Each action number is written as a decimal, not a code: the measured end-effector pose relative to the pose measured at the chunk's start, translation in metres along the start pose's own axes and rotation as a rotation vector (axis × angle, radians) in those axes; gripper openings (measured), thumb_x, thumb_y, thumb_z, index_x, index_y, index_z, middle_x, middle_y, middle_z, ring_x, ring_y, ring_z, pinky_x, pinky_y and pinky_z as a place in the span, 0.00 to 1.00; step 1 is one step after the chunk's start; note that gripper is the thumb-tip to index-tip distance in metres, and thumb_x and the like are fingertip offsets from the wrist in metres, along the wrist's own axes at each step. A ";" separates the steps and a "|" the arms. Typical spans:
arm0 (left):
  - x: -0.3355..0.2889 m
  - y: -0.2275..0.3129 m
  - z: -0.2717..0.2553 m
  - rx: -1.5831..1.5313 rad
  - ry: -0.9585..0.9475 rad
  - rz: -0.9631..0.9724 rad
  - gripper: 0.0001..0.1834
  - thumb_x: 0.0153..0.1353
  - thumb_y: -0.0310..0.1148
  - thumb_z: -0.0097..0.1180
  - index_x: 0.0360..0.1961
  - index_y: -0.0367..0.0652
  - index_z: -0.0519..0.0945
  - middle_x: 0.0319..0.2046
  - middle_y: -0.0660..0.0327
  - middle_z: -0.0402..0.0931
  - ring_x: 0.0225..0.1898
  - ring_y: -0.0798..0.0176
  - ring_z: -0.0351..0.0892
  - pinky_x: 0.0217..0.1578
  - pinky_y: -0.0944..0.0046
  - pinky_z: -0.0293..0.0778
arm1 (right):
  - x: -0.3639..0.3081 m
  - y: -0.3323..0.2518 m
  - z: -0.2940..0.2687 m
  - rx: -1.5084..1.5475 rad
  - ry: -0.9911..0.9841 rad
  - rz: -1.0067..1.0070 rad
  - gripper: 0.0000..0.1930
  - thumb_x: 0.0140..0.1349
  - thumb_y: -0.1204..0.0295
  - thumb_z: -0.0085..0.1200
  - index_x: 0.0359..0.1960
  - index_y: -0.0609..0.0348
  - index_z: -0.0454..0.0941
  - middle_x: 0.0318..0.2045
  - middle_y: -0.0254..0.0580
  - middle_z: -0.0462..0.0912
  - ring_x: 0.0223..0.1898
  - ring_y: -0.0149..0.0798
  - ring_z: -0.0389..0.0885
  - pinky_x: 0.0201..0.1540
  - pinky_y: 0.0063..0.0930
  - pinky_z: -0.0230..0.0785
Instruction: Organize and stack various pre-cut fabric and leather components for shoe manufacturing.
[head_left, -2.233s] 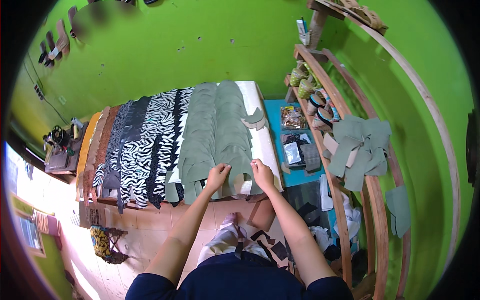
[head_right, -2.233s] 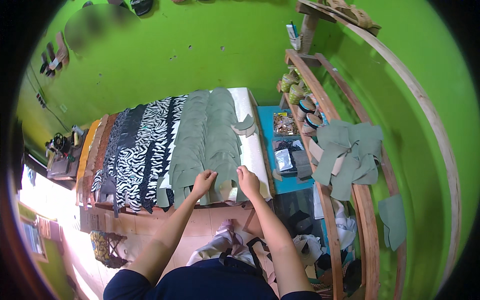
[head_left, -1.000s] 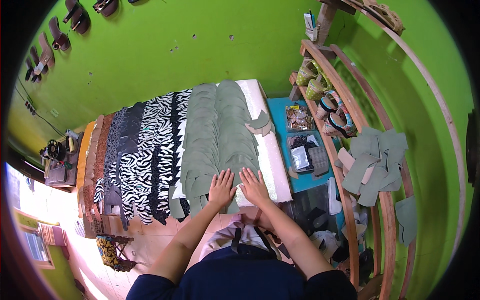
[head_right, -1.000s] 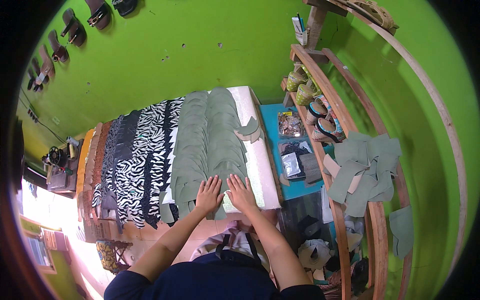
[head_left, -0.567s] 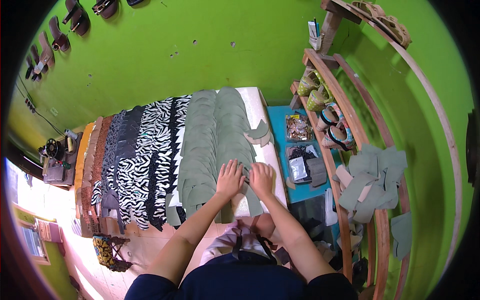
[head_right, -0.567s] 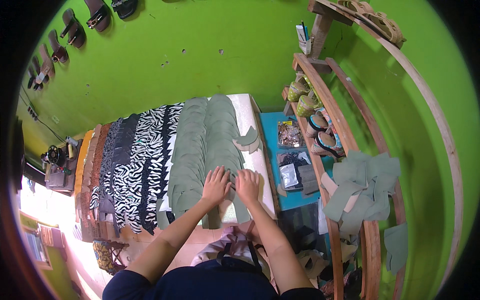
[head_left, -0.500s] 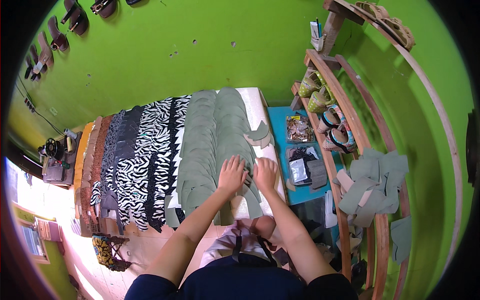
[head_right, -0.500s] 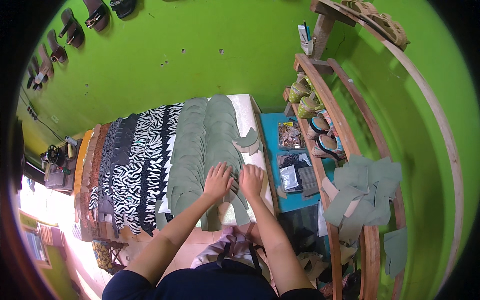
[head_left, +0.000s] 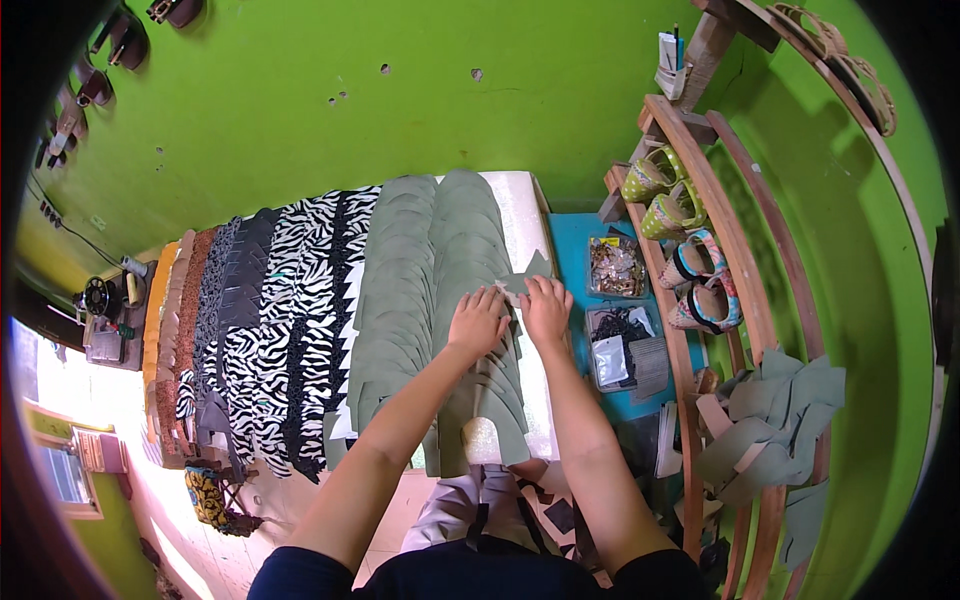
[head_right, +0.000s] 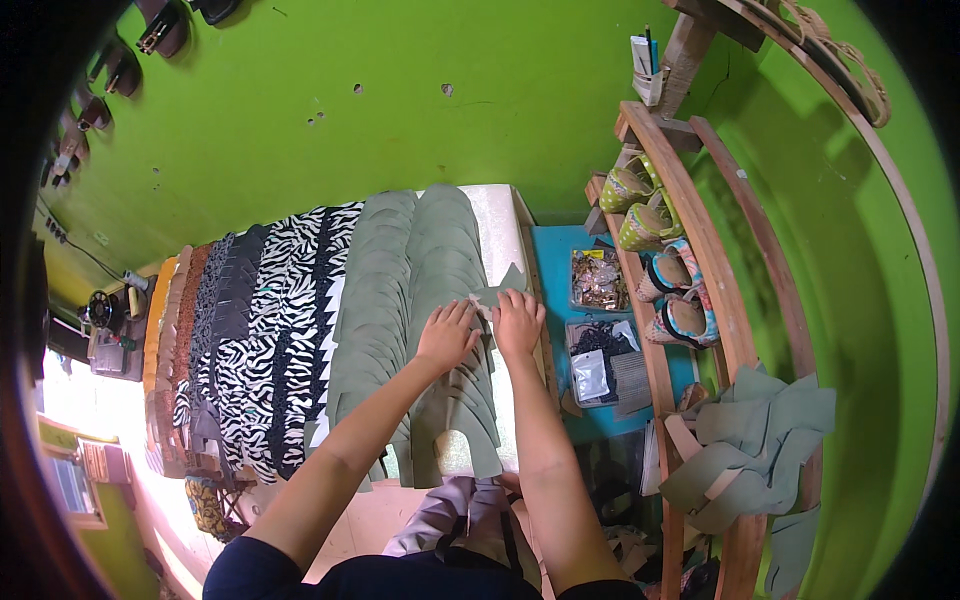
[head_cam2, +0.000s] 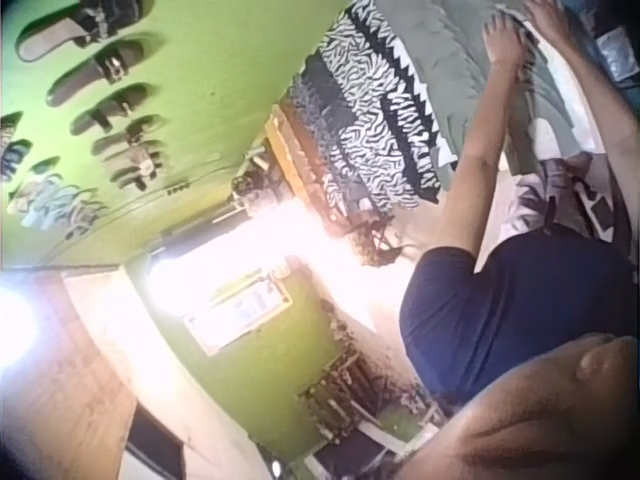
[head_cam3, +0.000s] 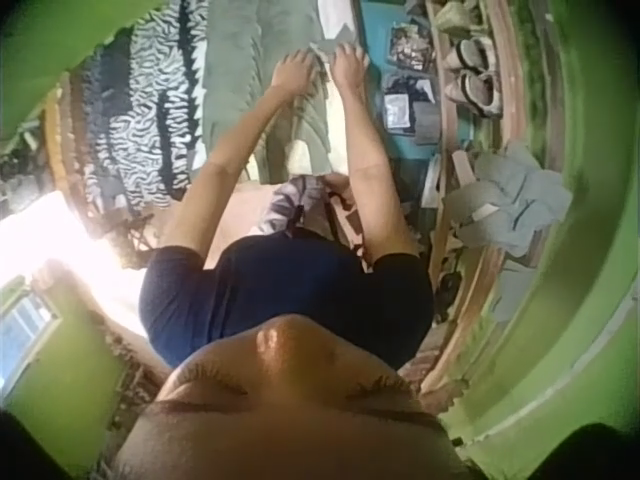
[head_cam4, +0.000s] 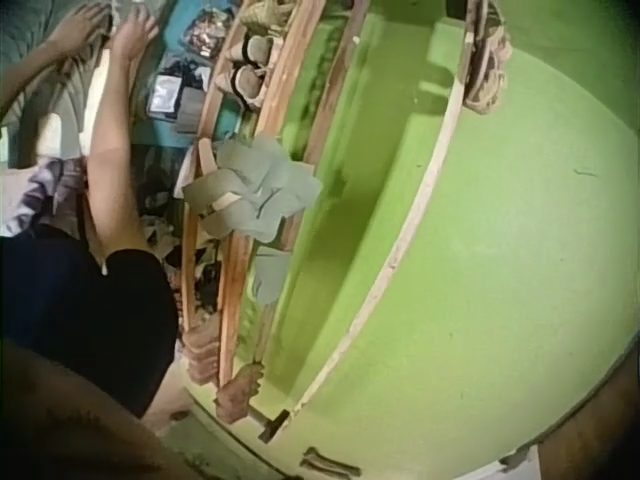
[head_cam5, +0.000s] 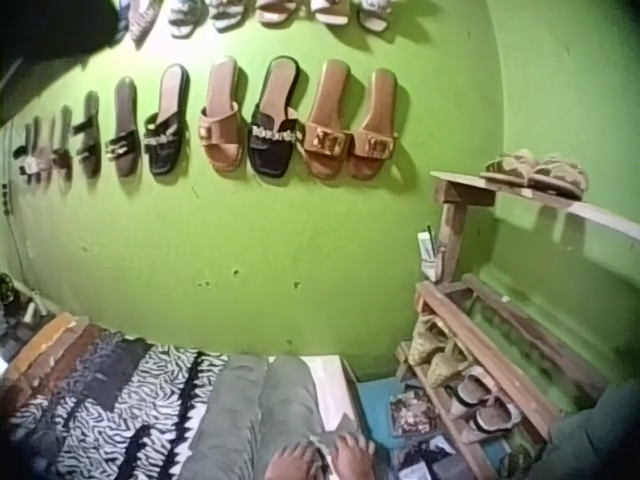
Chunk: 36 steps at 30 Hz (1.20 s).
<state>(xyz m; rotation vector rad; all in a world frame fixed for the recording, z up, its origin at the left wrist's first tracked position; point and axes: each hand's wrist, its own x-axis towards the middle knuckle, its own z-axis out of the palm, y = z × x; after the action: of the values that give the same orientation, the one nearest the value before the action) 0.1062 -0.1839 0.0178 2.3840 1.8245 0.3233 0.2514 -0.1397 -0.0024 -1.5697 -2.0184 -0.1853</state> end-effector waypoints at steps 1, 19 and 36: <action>0.001 -0.003 0.002 -0.007 0.016 -0.004 0.26 0.60 0.45 0.43 0.56 0.42 0.64 0.59 0.56 0.61 0.61 0.55 0.58 0.60 0.53 0.53 | 0.003 -0.001 0.000 0.034 -0.029 -0.023 0.14 0.50 0.66 0.56 0.40 0.50 0.78 0.40 0.32 0.75 0.47 0.38 0.69 0.49 0.36 0.56; -0.030 0.012 -0.016 -0.391 0.166 -0.105 0.16 0.60 0.39 0.45 0.44 0.40 0.73 0.44 0.55 0.71 0.45 0.52 0.69 0.46 0.56 0.65 | 0.001 -0.001 -0.018 0.296 0.098 0.283 0.08 0.60 0.67 0.47 0.35 0.55 0.75 0.27 0.41 0.80 0.29 0.46 0.78 0.33 0.40 0.65; -0.103 0.000 -0.024 -1.380 0.057 -0.600 0.25 0.61 0.40 0.51 0.54 0.37 0.66 0.42 0.58 0.72 0.38 0.68 0.73 0.38 0.66 0.74 | -0.071 -0.042 -0.080 1.414 -0.718 0.385 0.12 0.55 0.79 0.54 0.41 0.62 0.71 0.29 0.34 0.75 0.29 0.24 0.75 0.32 0.16 0.68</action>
<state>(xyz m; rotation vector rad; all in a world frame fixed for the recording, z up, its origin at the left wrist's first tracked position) 0.0748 -0.2841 0.0315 0.8744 1.3935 1.0873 0.2505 -0.2475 0.0369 -0.9754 -1.4379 1.7364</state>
